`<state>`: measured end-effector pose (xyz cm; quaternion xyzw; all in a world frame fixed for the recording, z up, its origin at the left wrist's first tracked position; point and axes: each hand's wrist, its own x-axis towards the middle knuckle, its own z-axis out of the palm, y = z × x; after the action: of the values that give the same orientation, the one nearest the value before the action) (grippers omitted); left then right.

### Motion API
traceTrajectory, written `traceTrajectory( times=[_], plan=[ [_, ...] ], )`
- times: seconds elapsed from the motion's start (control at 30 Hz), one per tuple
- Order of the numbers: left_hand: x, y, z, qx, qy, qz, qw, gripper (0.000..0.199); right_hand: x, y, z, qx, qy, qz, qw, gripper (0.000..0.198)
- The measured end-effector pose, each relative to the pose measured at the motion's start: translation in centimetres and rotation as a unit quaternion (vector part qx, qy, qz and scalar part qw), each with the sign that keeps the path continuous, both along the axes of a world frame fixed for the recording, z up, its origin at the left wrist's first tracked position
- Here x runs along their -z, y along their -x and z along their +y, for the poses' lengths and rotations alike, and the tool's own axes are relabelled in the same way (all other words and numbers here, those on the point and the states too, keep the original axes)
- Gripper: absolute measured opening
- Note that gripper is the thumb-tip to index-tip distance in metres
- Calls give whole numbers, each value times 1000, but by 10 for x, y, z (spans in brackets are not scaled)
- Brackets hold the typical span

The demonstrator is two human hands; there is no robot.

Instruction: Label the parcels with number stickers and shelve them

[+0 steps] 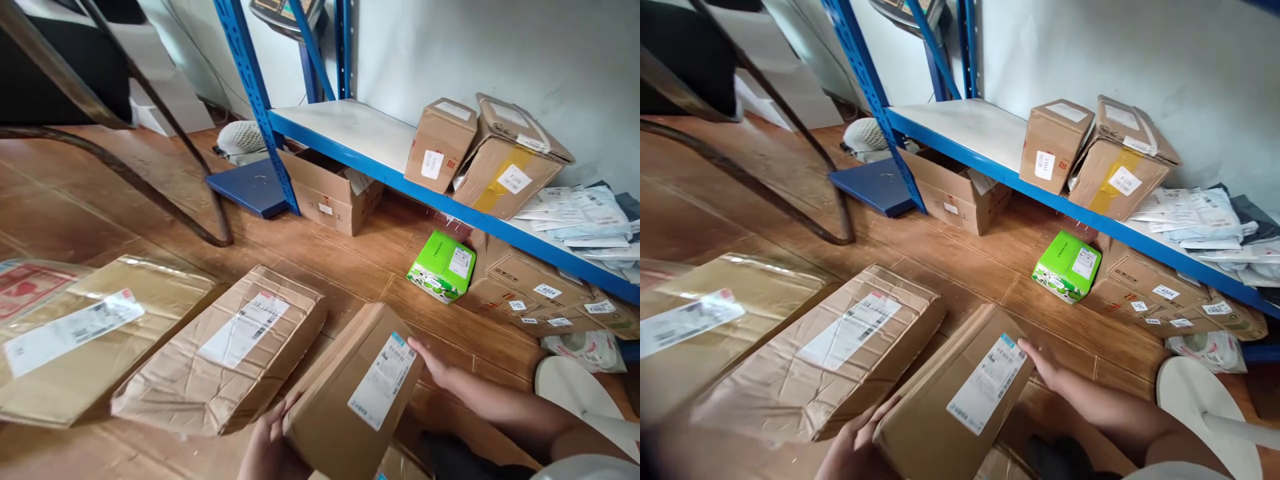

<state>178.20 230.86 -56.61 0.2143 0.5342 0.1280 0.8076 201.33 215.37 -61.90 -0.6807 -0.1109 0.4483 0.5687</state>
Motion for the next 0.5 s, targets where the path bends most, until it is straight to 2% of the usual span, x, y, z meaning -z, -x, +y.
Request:
traceTrajectory(
  times=[0.13, 0.23, 0.3, 0.33, 0.43, 0.5],
  plan=[
    [-40, -88, 6, 48, 23, -93, 994, 26, -71, -92, -3, 29, -9, -201, 979, 56],
    [-62, -159, 3, 92, 32, -173, 980, 22, -109, -145, -11, 96, 95, -316, 939, 61],
    [-67, -202, -3, 129, 20, -211, 969, 23, -114, -154, -16, 110, 187, -406, 888, 72],
    [-65, -222, -7, 149, 13, -231, 961, 28, -111, -152, -17, 95, 222, -458, 856, 80],
    [-53, -271, -20, 229, -25, -267, 936, 43, -91, -132, -10, -5, 255, -601, 758, 82],
    [-42, -292, -27, 291, -70, -250, 921, 47, -79, -126, 3, -45, 266, -639, 721, 75]
  ],
)
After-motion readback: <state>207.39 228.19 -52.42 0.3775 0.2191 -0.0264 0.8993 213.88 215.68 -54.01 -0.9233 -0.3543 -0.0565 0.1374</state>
